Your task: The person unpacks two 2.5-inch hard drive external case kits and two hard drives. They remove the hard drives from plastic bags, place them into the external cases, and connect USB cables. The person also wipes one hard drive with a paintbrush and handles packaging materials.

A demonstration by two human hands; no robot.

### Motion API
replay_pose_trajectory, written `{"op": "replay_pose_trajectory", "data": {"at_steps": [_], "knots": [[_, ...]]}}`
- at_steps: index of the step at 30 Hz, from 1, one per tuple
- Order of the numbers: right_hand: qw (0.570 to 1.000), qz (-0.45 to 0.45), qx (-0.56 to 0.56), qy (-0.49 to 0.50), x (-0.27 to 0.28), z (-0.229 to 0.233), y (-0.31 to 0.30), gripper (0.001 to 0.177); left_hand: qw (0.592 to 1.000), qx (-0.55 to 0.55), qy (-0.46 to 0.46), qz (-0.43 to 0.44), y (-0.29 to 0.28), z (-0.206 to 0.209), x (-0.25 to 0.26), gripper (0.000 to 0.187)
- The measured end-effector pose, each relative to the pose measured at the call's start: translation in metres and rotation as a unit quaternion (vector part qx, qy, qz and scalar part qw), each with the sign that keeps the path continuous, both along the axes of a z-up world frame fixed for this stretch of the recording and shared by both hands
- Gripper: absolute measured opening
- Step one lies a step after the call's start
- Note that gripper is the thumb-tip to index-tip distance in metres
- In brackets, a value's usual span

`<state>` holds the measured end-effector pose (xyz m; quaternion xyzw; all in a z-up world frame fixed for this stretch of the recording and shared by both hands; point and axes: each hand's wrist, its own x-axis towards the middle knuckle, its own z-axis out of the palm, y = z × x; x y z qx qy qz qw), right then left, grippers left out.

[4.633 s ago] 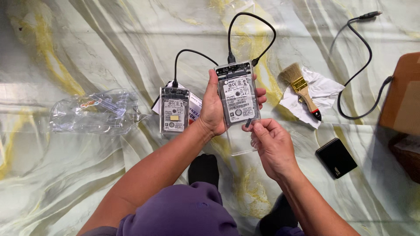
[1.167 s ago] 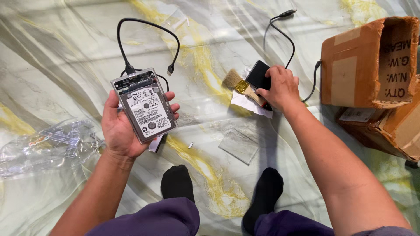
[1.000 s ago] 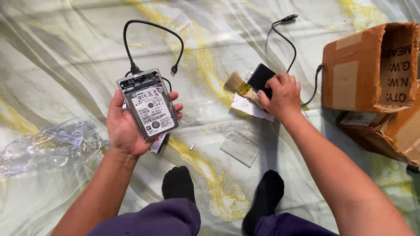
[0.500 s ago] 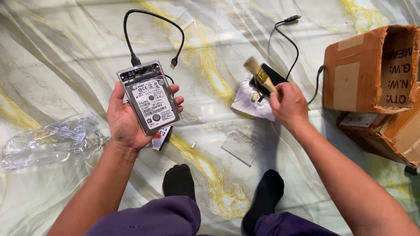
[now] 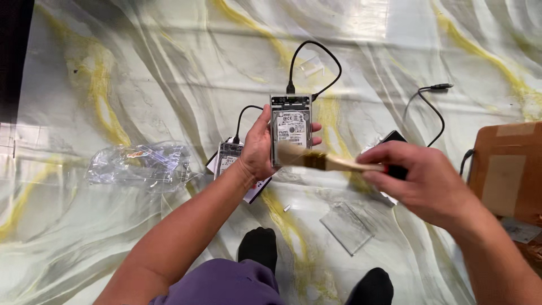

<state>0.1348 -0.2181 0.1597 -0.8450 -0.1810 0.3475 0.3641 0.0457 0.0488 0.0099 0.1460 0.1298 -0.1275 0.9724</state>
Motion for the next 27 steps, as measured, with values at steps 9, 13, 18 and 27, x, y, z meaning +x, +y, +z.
{"op": "replay_pose_trajectory", "data": {"at_steps": [9,13,18,27], "knots": [[0.948,-0.132,-0.045,-0.286,0.007,0.044,-0.001,0.022,0.996,0.078,-0.042,0.023,-0.004,-0.001,0.0,0.076],[0.981,-0.13,0.087,-0.115,-0.003,0.027,0.012,0.024,0.994,0.102,-0.032,0.034,-0.011,0.004,0.002,0.075],[0.961,-0.191,0.197,0.021,0.0,0.012,0.039,0.022,0.994,0.099,-0.005,0.045,-0.014,0.009,0.0,0.077],[0.935,-0.191,0.3,0.001,0.012,0.022,0.056,0.012,0.987,0.153,-0.033,0.033,-0.017,0.01,-0.002,0.075]]}}
